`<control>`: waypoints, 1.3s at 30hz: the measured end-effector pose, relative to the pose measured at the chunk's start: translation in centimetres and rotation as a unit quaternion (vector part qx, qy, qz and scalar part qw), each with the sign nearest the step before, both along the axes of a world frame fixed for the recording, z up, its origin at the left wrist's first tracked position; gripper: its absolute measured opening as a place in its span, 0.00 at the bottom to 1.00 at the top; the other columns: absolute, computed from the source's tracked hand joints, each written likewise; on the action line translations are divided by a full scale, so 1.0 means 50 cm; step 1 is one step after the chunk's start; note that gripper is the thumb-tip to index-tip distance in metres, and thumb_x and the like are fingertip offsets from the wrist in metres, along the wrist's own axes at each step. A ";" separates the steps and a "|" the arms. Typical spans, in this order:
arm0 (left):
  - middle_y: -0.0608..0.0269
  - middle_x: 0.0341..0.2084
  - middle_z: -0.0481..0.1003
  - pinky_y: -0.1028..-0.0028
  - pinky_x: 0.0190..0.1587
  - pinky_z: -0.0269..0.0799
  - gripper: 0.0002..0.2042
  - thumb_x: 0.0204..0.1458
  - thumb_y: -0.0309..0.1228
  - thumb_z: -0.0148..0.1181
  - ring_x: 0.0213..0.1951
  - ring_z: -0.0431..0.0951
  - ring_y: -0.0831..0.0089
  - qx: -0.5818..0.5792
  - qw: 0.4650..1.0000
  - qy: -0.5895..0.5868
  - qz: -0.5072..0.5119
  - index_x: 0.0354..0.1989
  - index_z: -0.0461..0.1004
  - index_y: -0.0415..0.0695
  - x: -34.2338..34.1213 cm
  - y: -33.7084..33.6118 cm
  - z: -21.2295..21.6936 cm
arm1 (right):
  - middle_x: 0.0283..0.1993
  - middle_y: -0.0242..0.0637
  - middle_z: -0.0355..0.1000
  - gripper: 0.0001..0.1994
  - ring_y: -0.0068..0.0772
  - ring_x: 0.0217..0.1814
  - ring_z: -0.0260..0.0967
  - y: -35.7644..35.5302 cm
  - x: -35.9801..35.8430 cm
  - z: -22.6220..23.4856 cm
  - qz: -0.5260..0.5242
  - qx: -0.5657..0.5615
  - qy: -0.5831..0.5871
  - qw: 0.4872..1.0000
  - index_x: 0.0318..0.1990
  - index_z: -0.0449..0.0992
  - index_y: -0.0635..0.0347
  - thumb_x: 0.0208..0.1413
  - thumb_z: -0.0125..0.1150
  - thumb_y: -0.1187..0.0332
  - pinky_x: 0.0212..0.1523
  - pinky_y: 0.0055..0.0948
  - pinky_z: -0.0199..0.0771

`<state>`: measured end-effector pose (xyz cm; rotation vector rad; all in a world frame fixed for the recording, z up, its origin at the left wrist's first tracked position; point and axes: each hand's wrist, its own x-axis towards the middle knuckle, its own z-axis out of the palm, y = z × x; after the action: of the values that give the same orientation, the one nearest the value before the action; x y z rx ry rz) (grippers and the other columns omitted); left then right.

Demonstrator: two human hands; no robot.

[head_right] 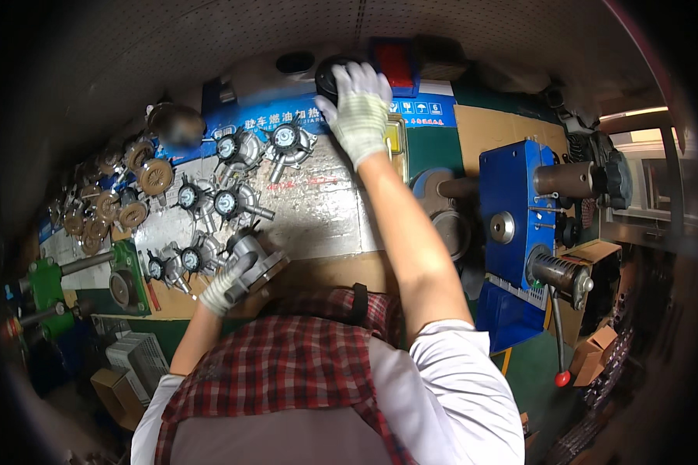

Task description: The person repeatedly picks up small mechanical assemblies from a workbench, places them into a blue press machine, and operates a lever to press-fit a circular component onto each unit. After pressing, the person removes the unit and sets it aside on the bench. This cycle is repeated for multiple units throughout the clip.

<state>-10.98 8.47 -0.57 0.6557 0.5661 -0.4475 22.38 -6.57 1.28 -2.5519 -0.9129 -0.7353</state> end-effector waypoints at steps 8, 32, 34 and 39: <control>0.57 0.27 0.76 0.70 0.34 0.72 0.23 0.41 0.51 0.67 0.31 0.76 0.65 0.716 0.637 -0.140 -0.247 0.32 0.77 0.40 0.110 -0.017 -0.004 | 0.40 0.50 0.74 0.17 0.52 0.42 0.73 0.022 0.012 0.064 0.017 0.011 0.036 0.999 0.52 0.69 0.57 0.55 0.54 0.67 0.41 0.45 0.73; 0.53 0.30 0.75 0.60 0.37 0.70 0.24 0.31 0.44 0.68 0.33 0.75 0.52 0.737 0.536 -0.407 -0.053 0.36 0.75 0.43 0.136 -0.424 0.049 | 0.42 0.52 0.74 0.28 0.52 0.47 0.71 -0.444 -0.448 0.129 0.025 0.314 0.529 0.788 0.48 0.70 0.63 0.61 0.44 0.43 0.49 0.38 0.69; 0.53 0.30 0.75 0.60 0.37 0.70 0.24 0.32 0.46 0.67 0.33 0.75 0.52 0.747 0.509 -0.423 -0.064 0.37 0.75 0.44 0.144 -0.454 0.017 | 0.42 0.53 0.74 0.28 0.54 0.47 0.71 -0.481 -0.446 0.104 -0.019 0.311 0.526 0.792 0.48 0.70 0.64 0.62 0.43 0.43 0.49 0.39 0.69; 0.54 0.36 0.78 0.67 0.44 0.71 0.23 0.41 0.48 0.66 0.38 0.78 0.61 0.460 0.792 -0.183 -0.359 0.40 0.77 0.42 0.118 -0.567 -0.207 | 0.53 0.47 0.71 0.29 0.34 0.56 0.65 -0.614 -0.357 -0.114 -0.060 0.282 0.636 0.716 0.55 0.68 0.69 0.65 0.41 0.48 0.58 0.29 0.60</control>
<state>-5.08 -19.88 -10.92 1.8938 0.0935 -0.7278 4.53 -37.30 -4.44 -1.8349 0.0046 0.6706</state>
